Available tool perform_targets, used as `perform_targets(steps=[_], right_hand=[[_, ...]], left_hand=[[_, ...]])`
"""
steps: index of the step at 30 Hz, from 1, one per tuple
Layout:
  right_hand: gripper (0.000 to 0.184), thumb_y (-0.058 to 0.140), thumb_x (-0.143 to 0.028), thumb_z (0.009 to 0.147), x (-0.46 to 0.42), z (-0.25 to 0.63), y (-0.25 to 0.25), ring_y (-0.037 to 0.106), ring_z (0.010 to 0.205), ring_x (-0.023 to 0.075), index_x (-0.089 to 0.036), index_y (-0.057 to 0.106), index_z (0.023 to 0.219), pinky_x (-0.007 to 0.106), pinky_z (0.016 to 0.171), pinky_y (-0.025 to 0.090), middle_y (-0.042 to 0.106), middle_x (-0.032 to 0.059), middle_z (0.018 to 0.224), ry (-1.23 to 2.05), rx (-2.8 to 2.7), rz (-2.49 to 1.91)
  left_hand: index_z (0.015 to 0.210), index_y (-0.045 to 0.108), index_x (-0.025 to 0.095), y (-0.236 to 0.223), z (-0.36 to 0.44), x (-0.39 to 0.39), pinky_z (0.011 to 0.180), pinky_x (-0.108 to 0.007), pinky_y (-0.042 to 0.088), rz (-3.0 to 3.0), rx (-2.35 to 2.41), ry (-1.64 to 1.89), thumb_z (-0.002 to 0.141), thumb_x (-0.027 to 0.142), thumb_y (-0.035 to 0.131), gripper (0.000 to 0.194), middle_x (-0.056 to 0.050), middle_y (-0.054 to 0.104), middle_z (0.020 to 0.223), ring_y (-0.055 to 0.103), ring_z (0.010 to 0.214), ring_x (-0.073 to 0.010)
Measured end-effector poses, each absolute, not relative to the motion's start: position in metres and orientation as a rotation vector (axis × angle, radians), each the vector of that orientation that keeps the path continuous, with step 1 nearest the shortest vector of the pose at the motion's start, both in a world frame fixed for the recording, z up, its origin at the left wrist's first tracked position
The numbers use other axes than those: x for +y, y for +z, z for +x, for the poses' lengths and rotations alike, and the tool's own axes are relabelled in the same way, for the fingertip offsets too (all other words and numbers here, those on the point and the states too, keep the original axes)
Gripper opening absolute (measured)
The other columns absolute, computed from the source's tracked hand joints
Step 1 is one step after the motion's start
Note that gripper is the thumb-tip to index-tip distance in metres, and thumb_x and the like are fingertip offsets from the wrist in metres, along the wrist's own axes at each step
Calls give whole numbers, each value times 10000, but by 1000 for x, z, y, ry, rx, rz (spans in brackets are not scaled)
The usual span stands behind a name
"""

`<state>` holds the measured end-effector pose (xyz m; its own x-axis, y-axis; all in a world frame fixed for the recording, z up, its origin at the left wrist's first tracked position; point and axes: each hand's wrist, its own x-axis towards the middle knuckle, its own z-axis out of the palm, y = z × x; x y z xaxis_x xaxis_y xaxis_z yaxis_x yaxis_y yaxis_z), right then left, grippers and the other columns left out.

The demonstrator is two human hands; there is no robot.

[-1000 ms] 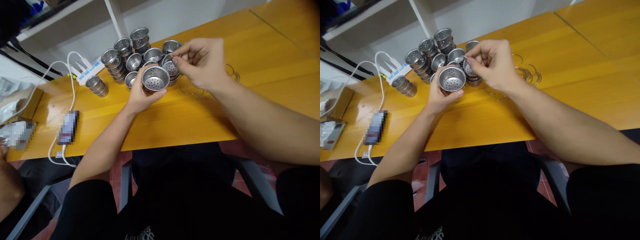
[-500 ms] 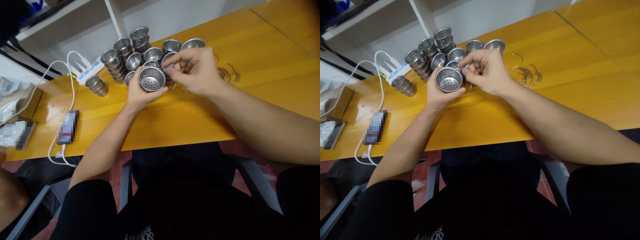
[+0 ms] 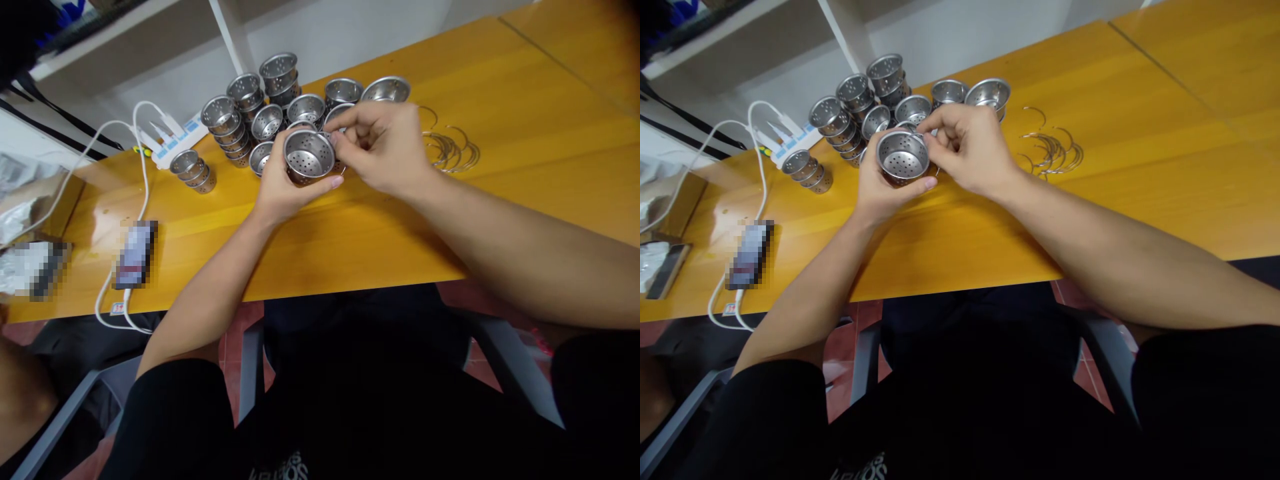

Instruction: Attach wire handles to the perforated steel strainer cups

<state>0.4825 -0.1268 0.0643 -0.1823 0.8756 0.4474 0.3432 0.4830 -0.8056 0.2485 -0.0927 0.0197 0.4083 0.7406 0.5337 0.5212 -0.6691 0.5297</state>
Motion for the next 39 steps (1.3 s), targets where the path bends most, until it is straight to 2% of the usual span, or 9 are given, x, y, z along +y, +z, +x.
perform_targets(steps=[3,7,10,14,19,24,29,33,39], right_hand=[[457,757,-855,1027,-129,481,65,655,856,325,-440,809,1212,493,758,649,673,39,806,671,-1752,-1114],[375,815,-690,1031,-131,476,64,563,717,248,-350,819,1190,443,763,614,627,16,788,640,-1719,-1058],[343,817,-669,1014,-132,470,62,509,681,240,-349,801,1138,432,723,577,576,9,752,657,-1690,-1041],[330,866,-652,1021,-133,473,66,571,683,225,-328,805,1038,426,719,583,644,11,778,760,-1689,-893],[452,963,-707,1034,-123,494,70,656,715,154,-275,839,1083,329,685,553,806,19,947,978,-1858,-586],[587,1097,-732,873,-111,499,64,632,681,141,-251,780,986,307,668,570,762,-1,842,1089,-1826,-531],[557,1140,-664,844,-111,494,61,638,728,168,-270,771,979,331,688,584,727,-9,820,1118,-1787,-562],[539,1133,-647,862,-111,491,59,641,775,175,-271,763,971,346,747,600,741,1,862,1093,-1797,-574],[599,1110,-766,818,-114,487,58,658,810,212,-298,760,949,391,766,643,775,9,901,1036,-1788,-624]], left_hand=[[1791,407,372,20,250,-94,1379,-657,555,2392,1116,1119,973,1011,754,1095,-125,675,1627,669,1629,-446],[1790,419,370,23,251,-98,1368,-627,563,2400,1122,1106,961,1005,777,1103,-121,662,1643,672,1613,-435],[1776,440,351,26,253,-103,1375,-619,544,2383,1103,1097,922,997,823,1137,-138,659,1658,656,1607,-448],[1682,554,326,28,251,-107,1331,-623,568,2286,1103,1111,935,983,817,1029,-128,722,1553,692,1528,-441],[1575,646,325,24,241,-97,1249,-586,625,2294,1023,1084,1040,1011,637,870,-95,756,1425,754,1439,-399],[1613,573,328,-1,235,-73,1254,-563,655,2389,782,1199,941,1036,773,996,-85,728,1466,791,1401,-363],[1671,518,326,-16,232,-57,1313,-554,619,2489,724,1246,1057,843,808,853,-90,709,1484,782,1398,-334],[1654,543,296,-14,230,-57,1316,-570,618,2511,760,1241,1072,705,860,779,-94,725,1454,791,1365,-336],[1631,555,268,-12,232,-60,1315,-591,609,2523,792,1225,1062,672,876,768,-106,730,1435,790,1342,-342]])
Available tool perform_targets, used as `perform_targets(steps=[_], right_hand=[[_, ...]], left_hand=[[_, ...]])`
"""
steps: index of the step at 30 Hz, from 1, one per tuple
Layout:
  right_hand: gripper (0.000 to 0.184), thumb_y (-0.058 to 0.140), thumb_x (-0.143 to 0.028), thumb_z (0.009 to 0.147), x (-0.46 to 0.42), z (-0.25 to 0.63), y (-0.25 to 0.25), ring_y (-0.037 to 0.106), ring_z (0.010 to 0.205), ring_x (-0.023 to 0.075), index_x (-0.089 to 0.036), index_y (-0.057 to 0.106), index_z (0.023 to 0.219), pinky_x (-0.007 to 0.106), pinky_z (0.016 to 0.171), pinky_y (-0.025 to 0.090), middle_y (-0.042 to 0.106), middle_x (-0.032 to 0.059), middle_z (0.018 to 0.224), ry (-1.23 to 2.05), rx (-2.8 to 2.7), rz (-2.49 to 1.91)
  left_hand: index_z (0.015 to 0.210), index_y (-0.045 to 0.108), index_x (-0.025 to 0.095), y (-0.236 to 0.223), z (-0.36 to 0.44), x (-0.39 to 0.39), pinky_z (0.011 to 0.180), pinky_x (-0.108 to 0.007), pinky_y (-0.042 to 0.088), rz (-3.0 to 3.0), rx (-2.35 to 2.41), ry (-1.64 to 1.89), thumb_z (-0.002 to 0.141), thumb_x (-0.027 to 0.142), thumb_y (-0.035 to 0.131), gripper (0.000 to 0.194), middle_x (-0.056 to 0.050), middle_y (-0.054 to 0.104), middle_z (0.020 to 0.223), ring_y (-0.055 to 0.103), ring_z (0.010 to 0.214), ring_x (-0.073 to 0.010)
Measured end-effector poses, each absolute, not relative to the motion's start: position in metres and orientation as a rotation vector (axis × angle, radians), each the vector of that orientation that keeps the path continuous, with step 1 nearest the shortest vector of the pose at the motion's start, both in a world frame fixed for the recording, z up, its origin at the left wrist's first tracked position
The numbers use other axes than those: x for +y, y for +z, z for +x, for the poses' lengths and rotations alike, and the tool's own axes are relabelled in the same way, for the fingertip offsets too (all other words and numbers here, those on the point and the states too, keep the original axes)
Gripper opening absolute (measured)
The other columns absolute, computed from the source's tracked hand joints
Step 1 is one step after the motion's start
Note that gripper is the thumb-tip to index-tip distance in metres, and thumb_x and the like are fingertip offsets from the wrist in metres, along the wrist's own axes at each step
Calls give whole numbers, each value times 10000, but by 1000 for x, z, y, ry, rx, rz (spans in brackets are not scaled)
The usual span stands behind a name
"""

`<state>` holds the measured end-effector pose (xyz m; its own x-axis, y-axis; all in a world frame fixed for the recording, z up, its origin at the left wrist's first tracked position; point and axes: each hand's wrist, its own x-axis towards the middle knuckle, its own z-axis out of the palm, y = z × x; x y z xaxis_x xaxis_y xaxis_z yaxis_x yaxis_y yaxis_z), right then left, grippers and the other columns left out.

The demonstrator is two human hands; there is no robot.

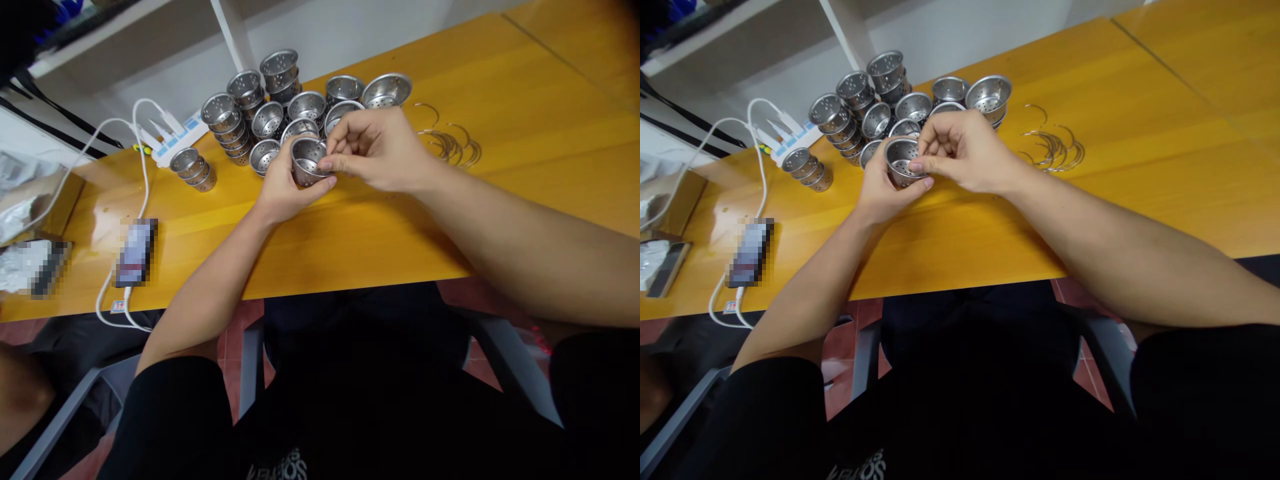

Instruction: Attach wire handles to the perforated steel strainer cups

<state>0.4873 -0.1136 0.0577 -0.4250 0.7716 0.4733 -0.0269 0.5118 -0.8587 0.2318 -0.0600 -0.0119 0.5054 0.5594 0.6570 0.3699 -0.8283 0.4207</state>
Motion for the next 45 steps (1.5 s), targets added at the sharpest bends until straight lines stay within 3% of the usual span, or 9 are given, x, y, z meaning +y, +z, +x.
perform_targets(steps=[11,25,31,36,40,45], right_hand=[[561,1117,-724,830,-118,486,61,673,857,241,-305,764,947,444,828,646,753,20,905,1054,-1792,-643],[497,1110,-717,839,-122,488,62,657,813,229,-316,830,923,424,797,614,768,20,909,994,-1805,-630],[422,984,-727,981,-126,495,68,646,890,232,-339,872,1101,435,846,560,780,70,1143,720,-1833,-700],[307,783,-647,1107,-131,499,75,683,1179,316,-351,848,1056,507,1027,620,768,100,1347,597,-1953,-809],[219,893,-607,978,-128,499,73,641,1365,355,-401,865,1045,537,1238,581,726,82,1477,634,-2028,-757],[269,936,-521,873,-123,496,65,627,1368,360,-395,902,1108,517,1117,604,691,69,1518,720,-2051,-746]], left_hand=[[1650,521,265,-13,232,-60,1295,-594,612,2535,833,1212,1072,706,846,797,-116,721,1443,785,1334,-344],[1658,525,286,-13,230,-58,1316,-586,613,2520,803,1205,1059,742,861,824,-104,713,1464,769,1396,-355],[1647,504,308,-8,232,-58,1308,-567,642,2490,864,1270,1060,889,767,866,-103,729,1484,797,1407,-345],[1615,515,321,-5,234,-58,1302,-591,658,2455,881,1338,1030,1006,686,917,-105,735,1461,815,1406,-353],[1650,473,324,-4,233,-59,1296,-587,657,2494,911,1309,1064,990,651,905,-105,746,1451,824,1402,-346],[1723,450,321,-6,230,-59,1324,-615,627,2501,880,1259,1047,982,691,976,-131,724,1511,785,1471,-390]])
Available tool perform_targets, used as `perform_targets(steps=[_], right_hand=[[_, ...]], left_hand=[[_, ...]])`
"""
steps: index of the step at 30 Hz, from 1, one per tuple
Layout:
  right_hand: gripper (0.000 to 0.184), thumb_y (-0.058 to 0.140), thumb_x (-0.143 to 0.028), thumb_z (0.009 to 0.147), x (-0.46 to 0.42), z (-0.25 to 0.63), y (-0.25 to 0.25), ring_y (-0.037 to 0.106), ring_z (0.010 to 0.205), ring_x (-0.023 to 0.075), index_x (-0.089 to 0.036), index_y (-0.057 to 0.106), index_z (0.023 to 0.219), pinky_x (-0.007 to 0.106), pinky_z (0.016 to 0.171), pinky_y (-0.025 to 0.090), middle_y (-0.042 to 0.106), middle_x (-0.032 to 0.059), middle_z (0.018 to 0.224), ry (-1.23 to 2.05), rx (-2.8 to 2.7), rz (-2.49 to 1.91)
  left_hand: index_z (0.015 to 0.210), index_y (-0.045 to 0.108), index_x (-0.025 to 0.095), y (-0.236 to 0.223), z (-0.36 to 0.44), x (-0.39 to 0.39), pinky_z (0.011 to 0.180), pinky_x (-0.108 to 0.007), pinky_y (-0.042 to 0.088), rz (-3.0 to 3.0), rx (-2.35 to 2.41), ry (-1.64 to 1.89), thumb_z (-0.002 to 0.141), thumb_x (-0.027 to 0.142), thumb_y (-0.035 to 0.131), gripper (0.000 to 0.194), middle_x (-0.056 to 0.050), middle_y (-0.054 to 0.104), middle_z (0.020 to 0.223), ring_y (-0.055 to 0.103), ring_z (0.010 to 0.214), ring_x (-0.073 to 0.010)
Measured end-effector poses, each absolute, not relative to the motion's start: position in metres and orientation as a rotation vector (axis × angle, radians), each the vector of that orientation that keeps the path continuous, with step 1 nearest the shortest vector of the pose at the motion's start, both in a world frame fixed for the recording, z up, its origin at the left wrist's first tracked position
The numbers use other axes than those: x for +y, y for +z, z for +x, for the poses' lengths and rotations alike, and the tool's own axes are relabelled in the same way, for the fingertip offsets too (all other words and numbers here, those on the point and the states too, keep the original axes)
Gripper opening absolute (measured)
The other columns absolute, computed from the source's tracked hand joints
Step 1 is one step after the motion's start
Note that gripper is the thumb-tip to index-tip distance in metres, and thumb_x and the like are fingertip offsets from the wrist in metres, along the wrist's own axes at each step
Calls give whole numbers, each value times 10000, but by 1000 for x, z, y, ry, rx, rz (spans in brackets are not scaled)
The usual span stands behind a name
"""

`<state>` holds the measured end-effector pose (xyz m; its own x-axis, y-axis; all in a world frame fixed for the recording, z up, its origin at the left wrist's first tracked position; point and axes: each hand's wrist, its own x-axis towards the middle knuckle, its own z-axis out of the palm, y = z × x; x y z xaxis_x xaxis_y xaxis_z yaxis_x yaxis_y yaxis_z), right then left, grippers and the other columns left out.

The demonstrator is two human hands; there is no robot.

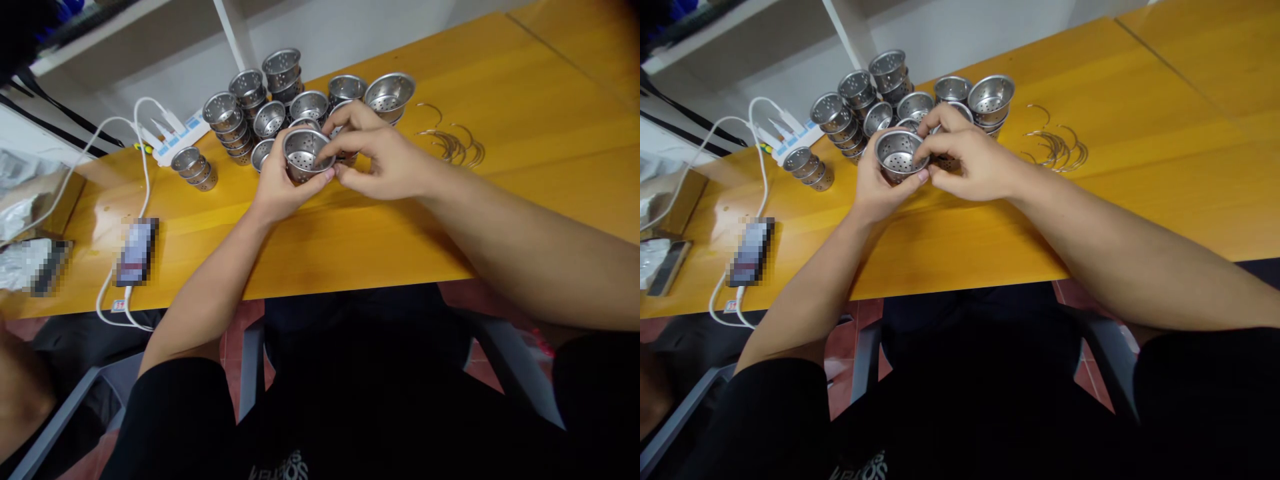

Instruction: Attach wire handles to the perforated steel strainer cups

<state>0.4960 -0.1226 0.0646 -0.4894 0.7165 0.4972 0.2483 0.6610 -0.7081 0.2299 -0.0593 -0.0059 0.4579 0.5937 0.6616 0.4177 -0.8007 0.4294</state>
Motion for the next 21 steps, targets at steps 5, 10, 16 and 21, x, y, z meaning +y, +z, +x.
perform_targets(steps=[5,10,16,21], right_hand=[[224,1008,-515,889,-126,500,71,620,1337,348,-375,878,1006,521,1209,561,699,96,1433,738,-2001,-694],[118,839,-358,1090,-113,522,83,703,1301,295,-339,890,1194,460,1131,621,729,130,1468,258,-1854,-916],[288,884,-133,1081,-74,543,96,761,1180,241,-185,938,1359,387,1021,615,728,217,1539,-13,-1781,-1346],[289,895,-216,1143,-57,529,110,710,1472,313,-141,927,1420,442,1258,518,698,257,1616,4,-1876,-1590]], left_hand=[[1862,239,407,-12,234,-60,1304,-570,660,2515,838,1267,1082,972,643,1044,-126,651,1624,768,1524,-363],[1858,267,504,-11,232,-57,915,-401,776,2341,889,1398,1086,949,649,969,-140,652,1627,837,1013,-214],[1799,433,469,-1,221,-54,1014,-477,752,2371,914,1508,1095,960,571,869,-143,627,1588,800,1041,-249],[1799,438,437,-4,218,-50,1108,-504,710,2472,903,1490,1153,917,479,806,-145,576,1616,806,1105,-257]])
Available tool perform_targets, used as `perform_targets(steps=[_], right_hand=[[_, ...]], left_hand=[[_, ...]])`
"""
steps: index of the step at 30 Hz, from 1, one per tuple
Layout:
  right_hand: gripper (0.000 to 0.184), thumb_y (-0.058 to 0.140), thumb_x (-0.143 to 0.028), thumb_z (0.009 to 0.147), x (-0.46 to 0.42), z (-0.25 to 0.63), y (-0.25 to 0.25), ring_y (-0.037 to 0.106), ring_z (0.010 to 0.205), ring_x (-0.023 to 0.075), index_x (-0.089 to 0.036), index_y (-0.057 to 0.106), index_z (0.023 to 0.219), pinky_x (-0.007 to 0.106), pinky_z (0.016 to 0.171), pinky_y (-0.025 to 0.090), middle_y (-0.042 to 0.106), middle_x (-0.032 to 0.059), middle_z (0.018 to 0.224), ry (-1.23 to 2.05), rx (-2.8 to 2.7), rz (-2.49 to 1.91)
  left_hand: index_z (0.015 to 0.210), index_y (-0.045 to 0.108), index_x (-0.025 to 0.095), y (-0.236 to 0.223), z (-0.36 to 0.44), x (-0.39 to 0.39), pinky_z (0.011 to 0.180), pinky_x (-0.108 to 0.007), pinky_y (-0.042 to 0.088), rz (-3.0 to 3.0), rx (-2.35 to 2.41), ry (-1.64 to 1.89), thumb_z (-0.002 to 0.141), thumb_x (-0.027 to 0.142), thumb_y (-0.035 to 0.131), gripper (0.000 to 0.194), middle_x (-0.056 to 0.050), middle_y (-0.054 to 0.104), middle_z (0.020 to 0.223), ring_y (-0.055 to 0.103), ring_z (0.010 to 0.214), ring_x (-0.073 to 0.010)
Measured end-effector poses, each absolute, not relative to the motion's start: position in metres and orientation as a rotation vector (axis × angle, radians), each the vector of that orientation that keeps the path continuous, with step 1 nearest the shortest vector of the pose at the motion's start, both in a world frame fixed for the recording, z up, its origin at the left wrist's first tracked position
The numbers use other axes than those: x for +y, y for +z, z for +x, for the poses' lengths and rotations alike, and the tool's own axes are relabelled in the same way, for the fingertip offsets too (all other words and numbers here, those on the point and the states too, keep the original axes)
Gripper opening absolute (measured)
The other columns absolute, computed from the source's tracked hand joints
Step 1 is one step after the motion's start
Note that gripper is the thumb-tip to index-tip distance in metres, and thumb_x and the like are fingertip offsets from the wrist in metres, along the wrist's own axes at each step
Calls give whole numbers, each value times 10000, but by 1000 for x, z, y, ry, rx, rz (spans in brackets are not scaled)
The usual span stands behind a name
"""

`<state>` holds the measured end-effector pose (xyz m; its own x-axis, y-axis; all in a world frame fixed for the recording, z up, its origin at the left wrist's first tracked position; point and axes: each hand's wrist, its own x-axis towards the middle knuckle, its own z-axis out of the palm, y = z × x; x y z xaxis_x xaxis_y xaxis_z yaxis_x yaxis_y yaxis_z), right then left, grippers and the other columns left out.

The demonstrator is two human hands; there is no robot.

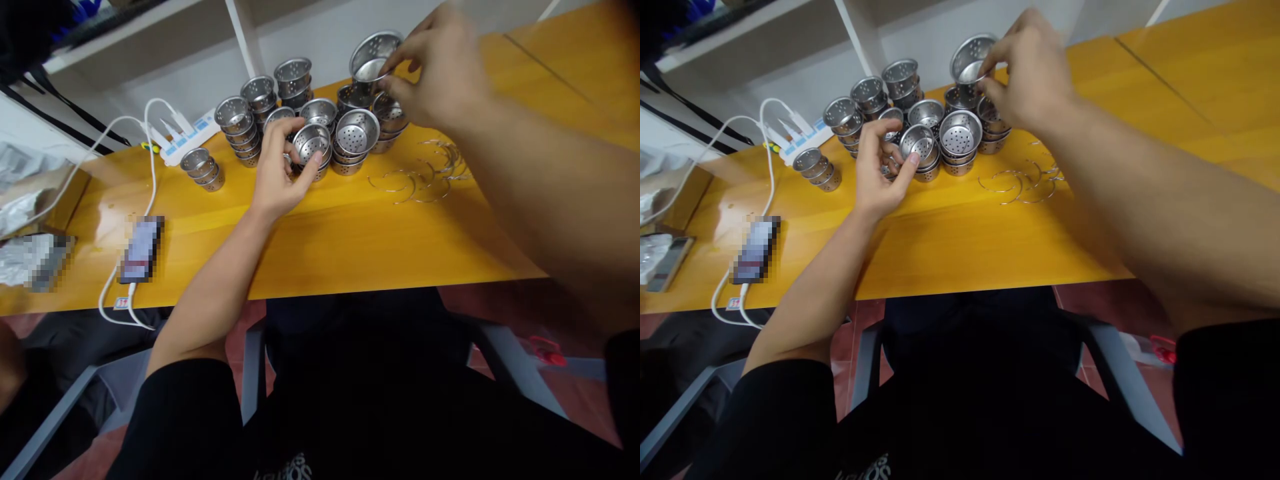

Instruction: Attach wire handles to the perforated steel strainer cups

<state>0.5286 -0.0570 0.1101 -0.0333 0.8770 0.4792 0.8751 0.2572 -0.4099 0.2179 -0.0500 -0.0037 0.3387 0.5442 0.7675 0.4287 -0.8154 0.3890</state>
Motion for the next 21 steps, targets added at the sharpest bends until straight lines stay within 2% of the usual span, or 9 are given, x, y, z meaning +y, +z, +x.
perform_targets(steps=[5,12,15,21], right_hand=[[337,857,-245,1171,-49,512,119,661,1597,386,-150,904,1491,533,1359,444,695,260,1662,5,-1912,-1752],[296,909,-253,1119,-45,509,113,719,1532,384,-128,946,1384,546,1306,448,844,243,1464,-5,-1913,-1745],[281,912,-279,1108,-46,510,110,738,1471,374,-148,953,1354,594,1300,415,875,214,1395,-2,-1933,-1730],[378,859,-328,1173,-51,516,108,684,1536,389,-141,884,1501,637,1355,387,841,229,1469,41,-1997,-1703]], left_hand=[[1748,497,411,-6,215,-46,1120,-525,678,2486,894,1477,1156,906,466,772,-151,563,1639,787,1130,-278],[1706,590,370,4,217,-52,1150,-578,688,2428,919,1437,1131,917,525,797,-178,621,1619,786,1189,-327],[1647,626,342,5,217,-53,1098,-549,710,2453,908,1458,1143,909,515,767,-179,643,1591,783,1176,-310],[1616,621,337,2,212,-48,1133,-541,676,2535,914,1418,1178,865,495,698,-164,616,1633,764,1194,-293]])
